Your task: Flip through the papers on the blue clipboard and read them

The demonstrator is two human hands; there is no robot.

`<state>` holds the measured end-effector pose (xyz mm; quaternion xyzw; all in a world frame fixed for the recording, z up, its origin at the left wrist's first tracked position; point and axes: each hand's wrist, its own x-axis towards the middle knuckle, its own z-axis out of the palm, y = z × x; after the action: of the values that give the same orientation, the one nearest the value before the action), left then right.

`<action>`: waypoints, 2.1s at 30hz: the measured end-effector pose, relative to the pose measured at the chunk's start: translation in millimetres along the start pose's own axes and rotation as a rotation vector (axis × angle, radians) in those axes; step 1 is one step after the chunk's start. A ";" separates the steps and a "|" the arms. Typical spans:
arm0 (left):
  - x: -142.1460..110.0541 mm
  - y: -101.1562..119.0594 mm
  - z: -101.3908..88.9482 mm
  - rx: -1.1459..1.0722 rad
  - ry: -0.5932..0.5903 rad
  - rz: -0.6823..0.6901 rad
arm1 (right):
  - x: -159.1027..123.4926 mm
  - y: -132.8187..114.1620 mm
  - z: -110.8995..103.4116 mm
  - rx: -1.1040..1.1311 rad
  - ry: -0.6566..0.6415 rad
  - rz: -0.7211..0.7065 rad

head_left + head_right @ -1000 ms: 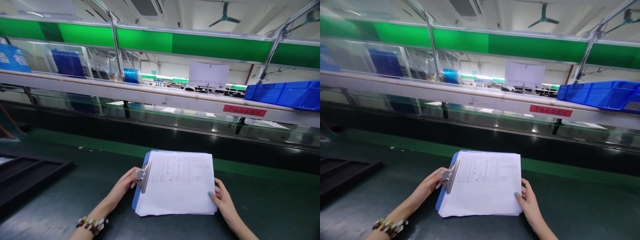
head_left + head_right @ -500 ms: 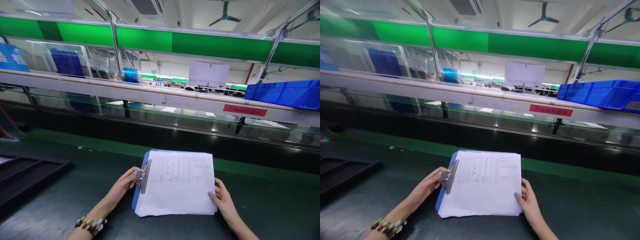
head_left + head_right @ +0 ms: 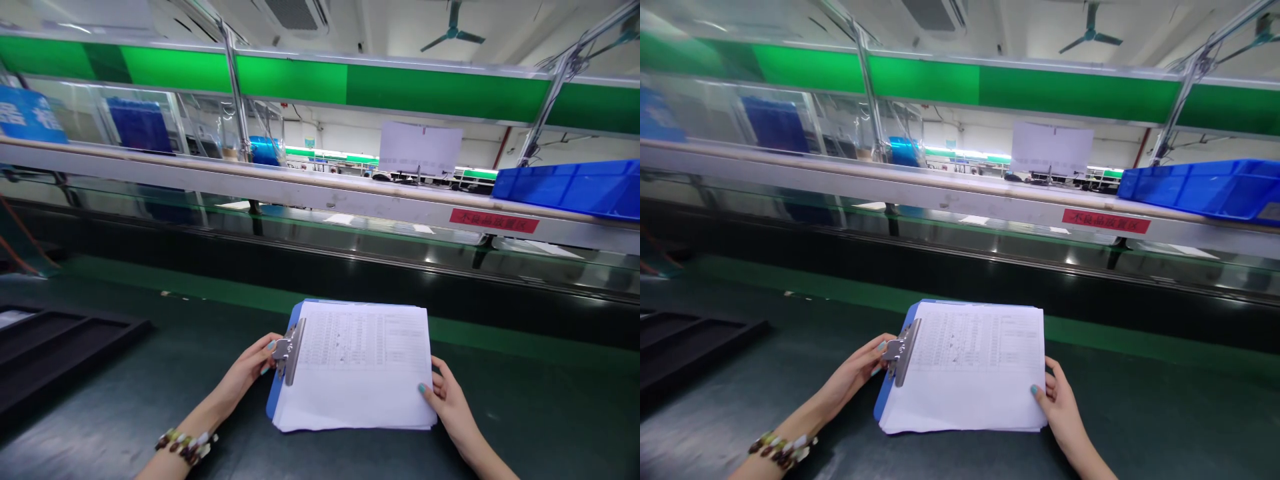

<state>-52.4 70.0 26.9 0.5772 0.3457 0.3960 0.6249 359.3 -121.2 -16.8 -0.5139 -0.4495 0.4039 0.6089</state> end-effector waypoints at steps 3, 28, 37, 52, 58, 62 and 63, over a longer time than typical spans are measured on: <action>0.9 0.1 0.2 0.007 0.004 0.003 | 0.5 1.3 -0.2 0.009 -0.002 -0.002; 2.4 0.3 4.4 -0.007 0.009 0.008 | 1.3 2.1 -2.3 0.016 -0.026 -0.004; -0.5 3.6 6.3 -0.018 0.044 0.029 | 0.5 2.2 -1.3 0.039 0.010 0.002; 0.9 -1.9 3.1 -0.062 0.069 0.008 | 3.8 4.5 -5.8 -0.019 0.071 -0.044; -0.3 -3.6 5.2 -0.005 0.003 0.027 | 6.7 9.0 -10.6 -0.023 0.063 -0.040; 0.3 -5.0 5.9 -0.025 -0.032 0.044 | 7.3 7.6 -9.8 -0.015 0.080 -0.035; 1.1 -5.6 5.5 -0.031 -0.038 0.044 | 7.3 7.0 -9.3 -0.016 0.085 -0.032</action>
<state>-46.5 68.4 21.9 0.5824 0.3148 0.4038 0.6314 370.0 -115.7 -23.4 -0.5284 -0.4345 0.3683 0.6295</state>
